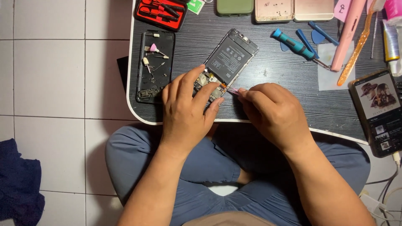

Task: Disassembling a smartphone to remove internal components like the motherboard and battery using specialized repair tools.

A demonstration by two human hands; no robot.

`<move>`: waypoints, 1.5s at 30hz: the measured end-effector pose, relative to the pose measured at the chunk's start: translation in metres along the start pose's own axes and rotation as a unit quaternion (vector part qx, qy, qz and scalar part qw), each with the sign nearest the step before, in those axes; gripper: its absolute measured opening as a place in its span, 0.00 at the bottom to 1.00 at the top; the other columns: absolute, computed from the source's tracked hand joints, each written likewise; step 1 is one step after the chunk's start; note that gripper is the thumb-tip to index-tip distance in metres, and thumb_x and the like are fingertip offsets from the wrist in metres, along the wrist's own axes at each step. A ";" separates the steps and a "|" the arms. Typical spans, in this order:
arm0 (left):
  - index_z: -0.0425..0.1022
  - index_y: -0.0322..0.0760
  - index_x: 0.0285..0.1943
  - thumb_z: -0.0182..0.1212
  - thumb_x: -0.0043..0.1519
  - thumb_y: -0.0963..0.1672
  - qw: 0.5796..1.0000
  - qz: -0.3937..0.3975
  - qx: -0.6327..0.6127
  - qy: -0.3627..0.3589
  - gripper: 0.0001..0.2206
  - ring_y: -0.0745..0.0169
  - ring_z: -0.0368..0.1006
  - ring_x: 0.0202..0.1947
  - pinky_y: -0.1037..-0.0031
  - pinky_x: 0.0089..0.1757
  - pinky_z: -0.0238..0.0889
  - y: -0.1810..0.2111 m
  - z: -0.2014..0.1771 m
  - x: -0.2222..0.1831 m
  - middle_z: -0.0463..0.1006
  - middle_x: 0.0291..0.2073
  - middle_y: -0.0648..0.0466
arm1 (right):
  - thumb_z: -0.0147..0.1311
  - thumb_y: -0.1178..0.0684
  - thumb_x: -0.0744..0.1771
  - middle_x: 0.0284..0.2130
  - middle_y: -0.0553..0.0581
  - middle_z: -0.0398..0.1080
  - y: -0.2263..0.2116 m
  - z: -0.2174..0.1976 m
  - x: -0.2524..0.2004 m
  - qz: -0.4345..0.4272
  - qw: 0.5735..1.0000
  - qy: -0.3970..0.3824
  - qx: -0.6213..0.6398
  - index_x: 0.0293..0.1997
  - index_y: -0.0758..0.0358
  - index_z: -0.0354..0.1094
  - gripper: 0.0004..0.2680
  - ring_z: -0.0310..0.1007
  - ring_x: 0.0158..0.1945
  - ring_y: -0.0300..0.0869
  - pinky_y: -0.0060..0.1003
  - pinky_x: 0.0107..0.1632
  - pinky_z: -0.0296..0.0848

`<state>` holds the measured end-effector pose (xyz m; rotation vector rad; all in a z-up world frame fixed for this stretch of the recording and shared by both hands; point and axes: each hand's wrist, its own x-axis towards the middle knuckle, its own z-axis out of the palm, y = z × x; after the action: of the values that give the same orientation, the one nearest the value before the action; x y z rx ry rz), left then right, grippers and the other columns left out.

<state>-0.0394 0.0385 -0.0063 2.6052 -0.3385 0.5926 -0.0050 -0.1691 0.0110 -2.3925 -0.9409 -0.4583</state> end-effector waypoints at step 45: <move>0.80 0.44 0.58 0.72 0.62 0.46 0.998 -0.025 0.030 -0.054 0.16 0.49 0.66 0.61 0.56 0.59 0.57 0.009 -0.009 0.003 0.61 0.68 0.50 | 0.64 0.65 0.68 0.37 0.58 0.72 -0.009 -0.003 0.004 0.016 0.999 -0.029 0.036 0.39 0.70 0.70 0.04 0.69 0.34 0.45 0.38 0.37 0.69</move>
<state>-0.0428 0.0345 0.0057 2.7014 -0.2920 0.4538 -0.0088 -0.1627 0.0187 -2.3643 -0.9265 -0.3381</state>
